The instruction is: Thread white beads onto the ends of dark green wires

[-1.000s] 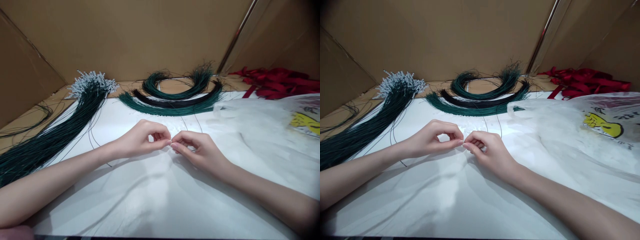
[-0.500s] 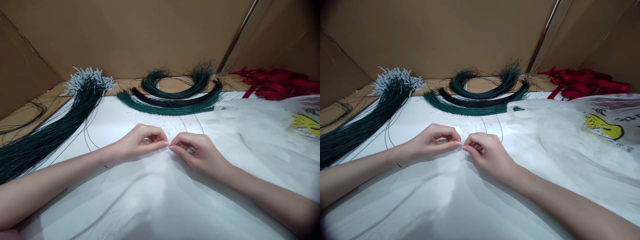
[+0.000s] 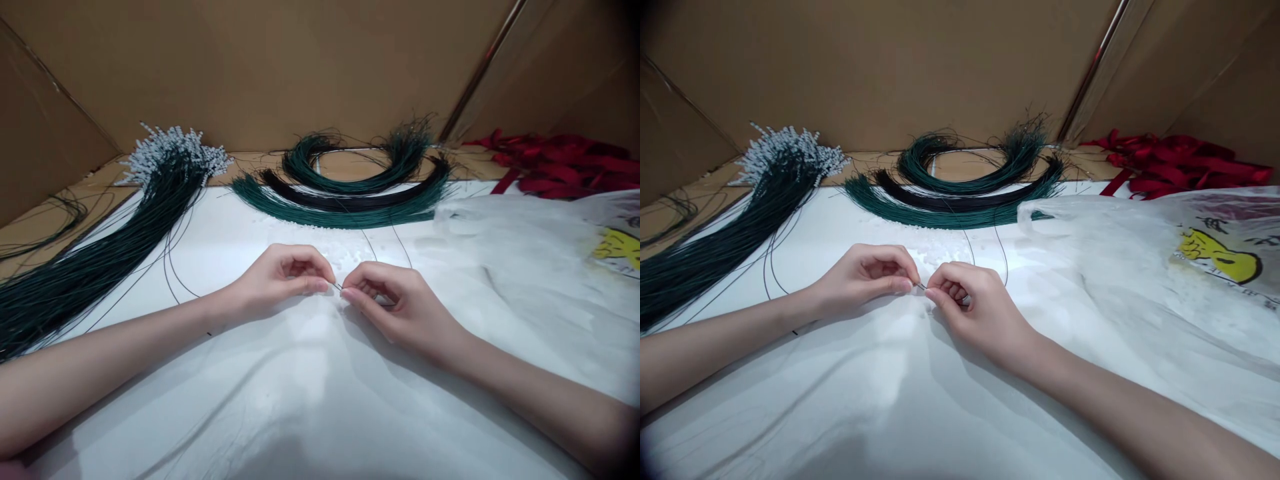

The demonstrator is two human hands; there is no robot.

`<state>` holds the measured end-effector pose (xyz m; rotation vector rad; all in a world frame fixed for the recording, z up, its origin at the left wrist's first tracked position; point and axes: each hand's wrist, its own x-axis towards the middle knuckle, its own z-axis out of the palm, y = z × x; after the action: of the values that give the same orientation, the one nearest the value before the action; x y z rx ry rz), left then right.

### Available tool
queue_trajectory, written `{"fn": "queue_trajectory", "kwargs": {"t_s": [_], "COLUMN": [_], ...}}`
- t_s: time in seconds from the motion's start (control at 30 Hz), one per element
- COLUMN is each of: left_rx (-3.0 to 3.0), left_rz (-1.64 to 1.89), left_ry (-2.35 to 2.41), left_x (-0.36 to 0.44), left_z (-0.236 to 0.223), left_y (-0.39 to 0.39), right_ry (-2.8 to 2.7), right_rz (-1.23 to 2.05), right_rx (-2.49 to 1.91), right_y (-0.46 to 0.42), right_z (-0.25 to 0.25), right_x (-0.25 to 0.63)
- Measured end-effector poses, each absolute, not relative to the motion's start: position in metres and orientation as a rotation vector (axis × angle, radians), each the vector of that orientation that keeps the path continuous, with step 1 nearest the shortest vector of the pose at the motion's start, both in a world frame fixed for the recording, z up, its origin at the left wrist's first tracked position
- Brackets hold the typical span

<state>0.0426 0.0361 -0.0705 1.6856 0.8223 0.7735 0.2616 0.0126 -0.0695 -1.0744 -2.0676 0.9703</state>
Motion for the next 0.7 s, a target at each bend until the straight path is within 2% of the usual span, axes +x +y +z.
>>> {"fn": "queue_trajectory", "kwargs": {"t_s": [0.37, 0.7], "left_rx": [1.548, 1.571], "left_rz": [0.864, 0.873], "left_ry": [0.779, 0.765], "left_x": [0.0456, 0.0453], "left_z": [-0.0745, -0.074], "left_y": [0.0337, 0.0324], "right_ry": [-1.973, -2.009], "right_rz": [1.072, 1.037], "right_rx": [-1.052, -1.013], "right_y": [0.0102, 0.0091], "right_z": [-0.0705, -0.0693], "right_x": [0.2594, 0.2601]}}
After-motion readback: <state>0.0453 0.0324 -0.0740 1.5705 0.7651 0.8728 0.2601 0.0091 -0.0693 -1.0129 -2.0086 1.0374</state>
